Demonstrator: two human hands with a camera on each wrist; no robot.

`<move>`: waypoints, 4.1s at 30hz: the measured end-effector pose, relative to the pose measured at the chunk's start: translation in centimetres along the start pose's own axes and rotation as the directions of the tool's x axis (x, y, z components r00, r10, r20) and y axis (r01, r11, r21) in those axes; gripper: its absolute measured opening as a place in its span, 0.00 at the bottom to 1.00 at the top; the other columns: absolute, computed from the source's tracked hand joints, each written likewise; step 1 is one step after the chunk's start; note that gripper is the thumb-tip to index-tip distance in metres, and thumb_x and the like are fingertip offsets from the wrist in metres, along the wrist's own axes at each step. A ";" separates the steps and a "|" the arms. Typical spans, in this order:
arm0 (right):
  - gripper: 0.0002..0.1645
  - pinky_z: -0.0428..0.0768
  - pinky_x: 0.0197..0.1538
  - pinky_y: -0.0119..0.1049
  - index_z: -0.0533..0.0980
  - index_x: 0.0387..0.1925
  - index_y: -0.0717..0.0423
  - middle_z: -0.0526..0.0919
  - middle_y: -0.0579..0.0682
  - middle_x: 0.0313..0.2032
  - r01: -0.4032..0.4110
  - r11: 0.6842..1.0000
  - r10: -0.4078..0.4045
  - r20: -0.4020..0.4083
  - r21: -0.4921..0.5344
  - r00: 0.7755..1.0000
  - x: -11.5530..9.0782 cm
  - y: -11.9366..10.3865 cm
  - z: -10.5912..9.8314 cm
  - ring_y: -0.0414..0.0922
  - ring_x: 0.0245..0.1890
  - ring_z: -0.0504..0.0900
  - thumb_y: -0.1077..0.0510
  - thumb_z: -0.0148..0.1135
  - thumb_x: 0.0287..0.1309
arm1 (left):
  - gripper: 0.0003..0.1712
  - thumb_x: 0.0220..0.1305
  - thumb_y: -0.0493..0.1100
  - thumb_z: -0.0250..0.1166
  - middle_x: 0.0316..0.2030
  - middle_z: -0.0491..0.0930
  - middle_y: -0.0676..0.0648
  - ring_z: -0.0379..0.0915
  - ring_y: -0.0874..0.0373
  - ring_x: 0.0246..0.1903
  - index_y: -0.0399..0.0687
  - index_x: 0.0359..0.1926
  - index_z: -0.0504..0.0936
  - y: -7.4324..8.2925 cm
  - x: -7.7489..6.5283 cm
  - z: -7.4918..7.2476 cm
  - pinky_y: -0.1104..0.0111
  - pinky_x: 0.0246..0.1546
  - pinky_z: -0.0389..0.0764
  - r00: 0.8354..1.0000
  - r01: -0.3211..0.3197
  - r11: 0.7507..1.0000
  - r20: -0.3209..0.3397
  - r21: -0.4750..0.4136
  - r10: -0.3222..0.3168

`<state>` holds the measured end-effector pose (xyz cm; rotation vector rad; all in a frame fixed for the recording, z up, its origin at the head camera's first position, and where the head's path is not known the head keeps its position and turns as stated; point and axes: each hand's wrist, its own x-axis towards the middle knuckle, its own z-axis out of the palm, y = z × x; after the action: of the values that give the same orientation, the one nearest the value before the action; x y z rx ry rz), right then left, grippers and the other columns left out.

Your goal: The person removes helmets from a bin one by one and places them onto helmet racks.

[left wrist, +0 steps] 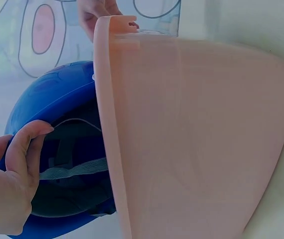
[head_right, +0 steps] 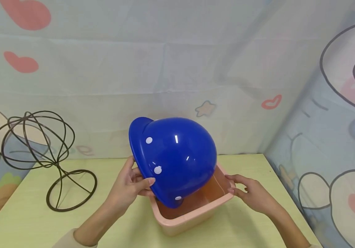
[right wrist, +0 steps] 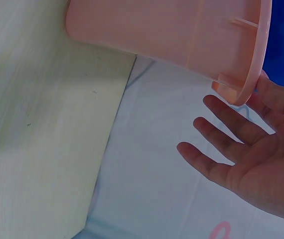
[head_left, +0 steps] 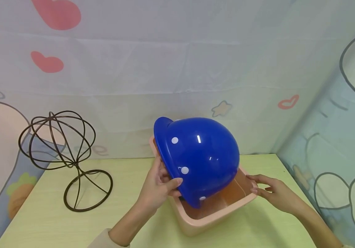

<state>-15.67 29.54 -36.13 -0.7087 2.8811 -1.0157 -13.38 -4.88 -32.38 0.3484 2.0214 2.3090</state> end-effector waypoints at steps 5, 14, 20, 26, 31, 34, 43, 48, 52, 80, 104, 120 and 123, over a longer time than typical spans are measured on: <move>0.21 0.80 0.40 0.36 0.73 0.53 0.58 0.76 0.56 0.52 0.001 1.000 -0.001 -0.004 -0.006 1.000 0.0 -0.1 0.0 0.52 0.52 0.73 0.57 0.59 0.58 | 0.40 0.55 0.23 0.58 0.45 0.76 0.33 0.79 0.45 0.37 0.51 0.65 0.56 0.5 -0.1 -0.1 0.59 0.25 0.82 0.999 -0.036 0.999 -0.004 0.003 0.036; 0.22 0.80 0.39 0.35 0.73 0.54 0.59 0.76 0.57 0.52 -0.002 1.000 0.002 -0.001 0.003 1.000 0.1 -0.1 0.0 0.55 0.51 0.73 0.57 0.59 0.58 | 0.32 0.55 0.23 0.59 0.41 0.79 0.36 0.78 0.48 0.34 0.47 0.58 0.62 1.5 -0.3 -0.7 0.64 0.25 0.82 0.999 -0.041 0.999 -0.028 0.005 0.042; 0.22 0.80 0.39 0.33 0.72 0.54 0.60 0.75 0.58 0.53 0.000 1.000 0.000 -0.001 0.021 1.000 0.0 -0.1 0.1 0.54 0.51 0.73 0.58 0.59 0.58 | 0.32 0.55 0.23 0.59 0.41 0.79 0.35 0.79 0.47 0.33 0.47 0.58 0.62 1.9 -0.4 -1.3 0.65 0.26 0.83 0.998 -0.055 0.998 -0.034 -0.011 0.055; 0.22 0.80 0.38 0.33 0.72 0.54 0.60 0.75 0.58 0.53 0.006 1.000 -0.005 -0.006 0.026 1.000 0.0 0.0 0.1 0.50 0.51 0.74 0.58 0.59 0.58 | 0.31 0.54 0.22 0.59 0.40 0.79 0.35 0.79 0.47 0.33 0.45 0.57 0.62 2.1 -0.5 -1.6 0.64 0.26 0.83 0.996 -0.074 0.997 -0.053 0.002 0.074; 0.21 0.80 0.38 0.33 0.72 0.54 0.60 0.75 0.58 0.53 0.018 0.999 -0.018 -0.009 0.028 1.000 0.0 0.1 0.2 0.46 0.50 0.74 0.58 0.59 0.59 | 0.30 0.53 0.21 0.59 0.38 0.79 0.35 0.79 0.48 0.32 0.43 0.55 0.63 2.3 -0.5 -1.9 0.61 0.27 0.83 0.993 -0.083 0.996 -0.078 0.016 0.084; 0.21 0.80 0.38 0.33 0.72 0.54 0.60 0.75 0.58 0.53 0.023 0.999 -0.023 -0.007 0.032 1.000 0.0 0.1 0.2 0.44 0.50 0.74 0.58 0.59 0.58 | 0.29 0.54 0.21 0.59 0.38 0.79 0.35 0.79 0.50 0.33 0.42 0.55 0.62 2.4 -0.5 -2.1 0.61 0.28 0.83 0.992 -0.087 0.996 -0.087 0.003 0.087; 0.21 0.80 0.37 0.32 0.72 0.53 0.61 0.75 0.59 0.52 0.039 0.998 -0.038 -0.015 0.040 0.999 -0.1 0.3 0.3 0.33 0.49 0.72 0.59 0.59 0.58 | 0.29 0.54 0.21 0.58 0.40 0.78 0.33 0.79 0.50 0.35 0.40 0.55 0.61 2.4 -0.7 -2.8 0.61 0.31 0.83 0.988 -0.118 0.993 -0.107 -0.014 0.115; 0.22 0.80 0.37 0.32 0.72 0.53 0.62 0.75 0.59 0.52 0.045 0.998 -0.044 -0.021 0.040 0.999 -0.1 0.4 0.3 0.32 0.49 0.72 0.59 0.60 0.57 | 0.31 0.55 0.22 0.58 0.42 0.78 0.34 0.79 0.49 0.37 0.43 0.57 0.60 2.4 -0.8 -3.4 0.60 0.31 0.83 0.985 -0.118 0.993 -0.129 -0.015 0.115; 0.22 0.81 0.37 0.32 0.73 0.53 0.61 0.75 0.59 0.52 0.040 0.998 -0.039 -0.022 0.048 0.999 -0.1 0.4 0.3 0.33 0.48 0.72 0.58 0.60 0.57 | 0.32 0.56 0.23 0.58 0.42 0.78 0.36 0.79 0.49 0.37 0.47 0.58 0.60 2.5 -1.0 -4.0 0.61 0.31 0.83 0.983 -0.109 0.994 -0.148 0.005 0.109; 0.23 0.81 0.37 0.31 0.70 0.54 0.67 0.72 0.65 0.53 0.069 0.989 -0.068 -0.013 0.128 0.998 -0.1 0.7 0.5 0.29 0.48 0.71 0.62 0.58 0.58 | 0.34 0.58 0.27 0.59 0.40 0.82 0.51 0.81 0.52 0.36 0.50 0.61 0.57 4.0 -1.8 -8.0 0.63 0.30 0.83 0.946 -0.231 0.969 -0.213 0.091 0.245; 0.23 0.81 0.37 0.31 0.70 0.54 0.68 0.73 0.64 0.52 0.096 0.987 -0.094 -0.025 0.127 0.995 0.0 0.8 0.7 0.29 0.48 0.72 0.63 0.58 0.58 | 0.40 0.54 0.17 0.54 0.45 0.79 0.44 0.81 0.52 0.36 0.47 0.65 0.57 4.4 -3.1 -11.6 0.62 0.27 0.82 0.891 -0.386 0.917 -0.297 -0.095 0.344; 0.22 0.81 0.37 0.31 0.70 0.54 0.68 0.73 0.65 0.52 0.094 0.989 -0.092 -0.026 0.113 0.995 -0.1 0.8 0.6 0.29 0.47 0.72 0.63 0.58 0.58 | 0.36 0.54 0.14 0.49 0.41 0.80 0.40 0.81 0.49 0.31 0.42 0.62 0.59 4.1 -3.8 -13.5 0.61 0.24 0.81 0.854 -0.473 0.847 -0.362 -0.244 0.373; 0.22 0.81 0.37 0.31 0.70 0.54 0.68 0.73 0.65 0.52 0.100 0.988 -0.098 -0.025 0.113 0.995 -0.1 0.9 0.6 0.29 0.47 0.72 0.63 0.58 0.58 | 0.36 0.54 0.14 0.49 0.42 0.79 0.39 0.81 0.48 0.30 0.42 0.62 0.58 4.0 -3.9 -13.9 0.60 0.24 0.81 0.851 -0.487 0.829 -0.366 -0.275 0.378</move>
<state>-15.81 29.82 -37.14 -0.8464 2.8008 -1.1940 -11.94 -19.66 -30.58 0.5141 1.6960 3.1243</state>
